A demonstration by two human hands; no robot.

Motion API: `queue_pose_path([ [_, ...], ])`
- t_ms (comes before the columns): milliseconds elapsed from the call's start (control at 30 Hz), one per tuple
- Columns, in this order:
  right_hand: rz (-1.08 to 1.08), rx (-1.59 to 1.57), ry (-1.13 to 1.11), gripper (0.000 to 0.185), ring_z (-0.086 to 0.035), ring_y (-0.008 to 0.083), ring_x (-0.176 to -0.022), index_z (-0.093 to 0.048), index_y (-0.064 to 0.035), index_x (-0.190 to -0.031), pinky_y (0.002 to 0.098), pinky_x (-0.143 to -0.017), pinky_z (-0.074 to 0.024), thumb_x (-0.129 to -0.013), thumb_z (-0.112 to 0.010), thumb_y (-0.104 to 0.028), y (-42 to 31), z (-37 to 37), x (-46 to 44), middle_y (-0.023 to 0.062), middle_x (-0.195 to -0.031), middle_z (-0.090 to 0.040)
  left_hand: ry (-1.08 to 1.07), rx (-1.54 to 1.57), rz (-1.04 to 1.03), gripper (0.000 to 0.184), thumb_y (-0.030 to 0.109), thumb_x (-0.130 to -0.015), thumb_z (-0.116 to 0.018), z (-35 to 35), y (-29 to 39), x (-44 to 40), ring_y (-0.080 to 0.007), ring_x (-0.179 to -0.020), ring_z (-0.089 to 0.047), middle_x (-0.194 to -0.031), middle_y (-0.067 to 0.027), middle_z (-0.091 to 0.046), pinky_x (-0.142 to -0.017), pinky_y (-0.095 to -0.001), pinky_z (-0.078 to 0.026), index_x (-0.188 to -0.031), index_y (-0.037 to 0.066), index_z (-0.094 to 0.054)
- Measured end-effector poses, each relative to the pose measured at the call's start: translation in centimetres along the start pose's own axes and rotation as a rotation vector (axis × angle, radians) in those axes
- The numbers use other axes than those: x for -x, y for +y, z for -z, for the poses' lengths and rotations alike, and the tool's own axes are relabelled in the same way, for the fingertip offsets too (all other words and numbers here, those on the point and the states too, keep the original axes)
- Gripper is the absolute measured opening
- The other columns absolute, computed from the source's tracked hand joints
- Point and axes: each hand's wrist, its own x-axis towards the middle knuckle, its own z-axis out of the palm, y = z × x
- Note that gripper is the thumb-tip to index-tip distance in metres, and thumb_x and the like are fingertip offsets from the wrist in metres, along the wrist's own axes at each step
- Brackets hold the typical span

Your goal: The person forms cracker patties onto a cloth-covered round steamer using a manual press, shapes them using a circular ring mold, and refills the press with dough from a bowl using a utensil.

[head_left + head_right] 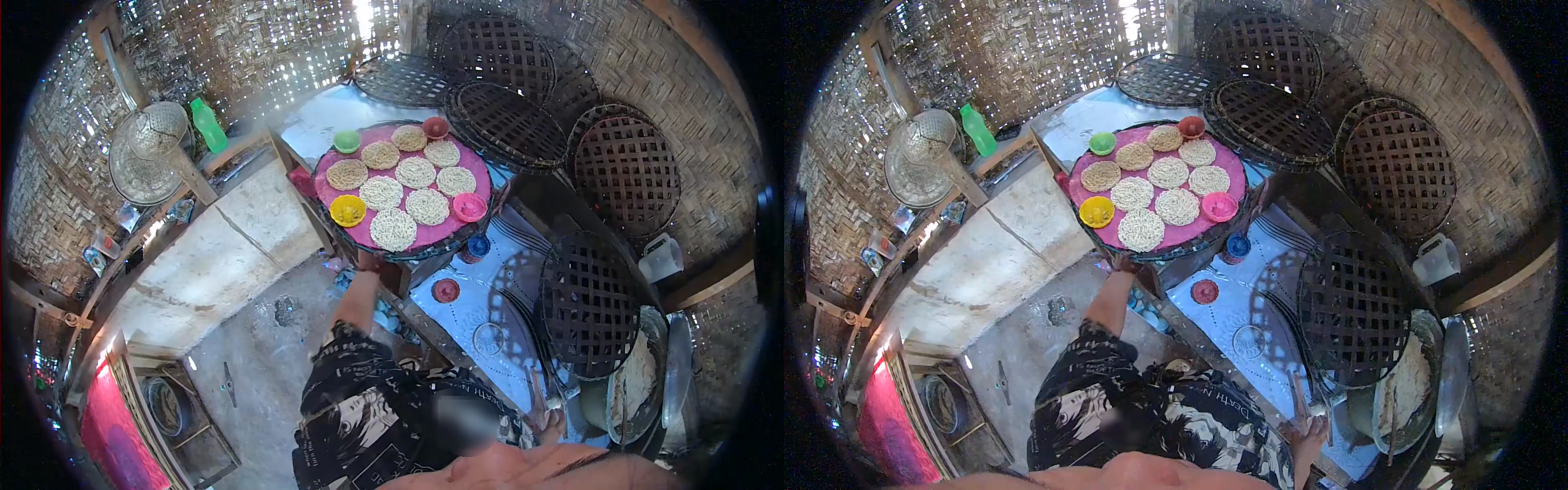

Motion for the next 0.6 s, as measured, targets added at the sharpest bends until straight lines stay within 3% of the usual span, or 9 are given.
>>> queue_pose_path([
  [100,0.008,-0.008,0.068,0.060,-0.033,0.0435,-0.119,-0.047,0.0020,-0.119,0.0459,-0.097,-0.0328,-0.065,-0.067,-0.015,-0.4,0.1,-0.2,0.0245,-0.133,-0.029,0.111,0.072,-0.088,0.028,0.025,-0.081,-0.053,5.4,0.0,2.6,-0.0275,-0.109,-0.048,-0.115,-0.0042,-0.056,-0.091,-0.0442,-0.037,-0.107,0.019,-0.062],
  [200,0.087,0.006,0.130,0.057,-0.033,0.0432,-0.119,-0.048,0.0016,-0.120,0.0466,-0.097,-0.0318,-0.068,-0.066,-0.016,-1.6,0.1,-0.5,0.0247,-0.133,-0.030,-0.059,-0.009,-0.023,0.022,0.014,-0.075,-0.056,7.3,-0.8,7.7,-0.0276,-0.096,-0.054,-0.102,-0.0051,-0.060,-0.079,-0.0367,-0.044,-0.095,0.014,-0.065],
  [300,0.210,0.015,0.208,0.050,-0.034,0.0430,-0.119,-0.049,-0.0004,-0.118,0.0471,-0.097,-0.0311,-0.072,-0.064,-0.014,-5.2,0.5,-1.5,0.0251,-0.132,-0.032,0.005,0.266,-0.023,0.025,0.006,-0.065,-0.053,7.2,-2.9,12.8,-0.0287,-0.089,-0.056,-0.093,-0.0105,-0.060,-0.077,-0.0390,-0.045,-0.089,0.008,-0.063],
  [333,0.305,-0.001,0.225,0.045,-0.036,0.0428,-0.117,-0.050,-0.0029,-0.116,0.0461,-0.097,-0.0311,-0.074,-0.063,-0.011,-6.0,0.4,-2.2,0.0252,-0.128,-0.037,-0.052,0.205,-0.041,0.024,0.005,-0.065,-0.054,7.8,-3.8,13.7,-0.0285,-0.088,-0.056,-0.092,-0.0101,-0.060,-0.077,-0.0395,-0.045,-0.088,0.008,-0.062],
  [400,0.405,-0.102,0.208,0.042,-0.039,0.0415,-0.115,-0.052,-0.0032,-0.114,0.0446,-0.096,-0.0331,-0.074,-0.063,-0.009,-9.8,1.3,-3.3,0.0238,-0.125,-0.040,-0.161,0.081,-0.077,0.023,0.004,-0.065,-0.055,11.4,-5.0,14.7,-0.0283,-0.087,-0.056,-0.089,-0.0093,-0.060,-0.076,-0.0403,-0.045,-0.087,0.008,-0.062],
  [500,0.550,-0.205,0.123,0.040,-0.045,0.0379,-0.109,-0.054,-0.0033,-0.112,0.0418,-0.092,-0.0375,-0.073,-0.064,-0.008,-16.0,3.4,-4.8,0.0208,-0.119,-0.046,-0.139,0.131,-0.086,0.016,0.007,-0.067,-0.057,15.6,-8.1,14.9,-0.0264,-0.082,-0.054,-0.077,-0.0075,-0.058,-0.072,-0.0389,-0.044,-0.081,0.010,-0.063],
  [600,0.752,-0.287,0.056,0.039,-0.051,0.0341,-0.103,-0.055,-0.0034,-0.109,0.0393,-0.087,-0.0415,-0.072,-0.066,-0.009,-21.5,5.6,-6.0,0.0177,-0.115,-0.051,-0.177,0.030,-0.002,0.016,0.007,-0.069,-0.060,23.2,-7.9,12.8,-0.0257,-0.082,-0.056,-0.081,-0.0066,-0.059,-0.076,-0.0385,-0.043,-0.084,0.011,-0.063],
])
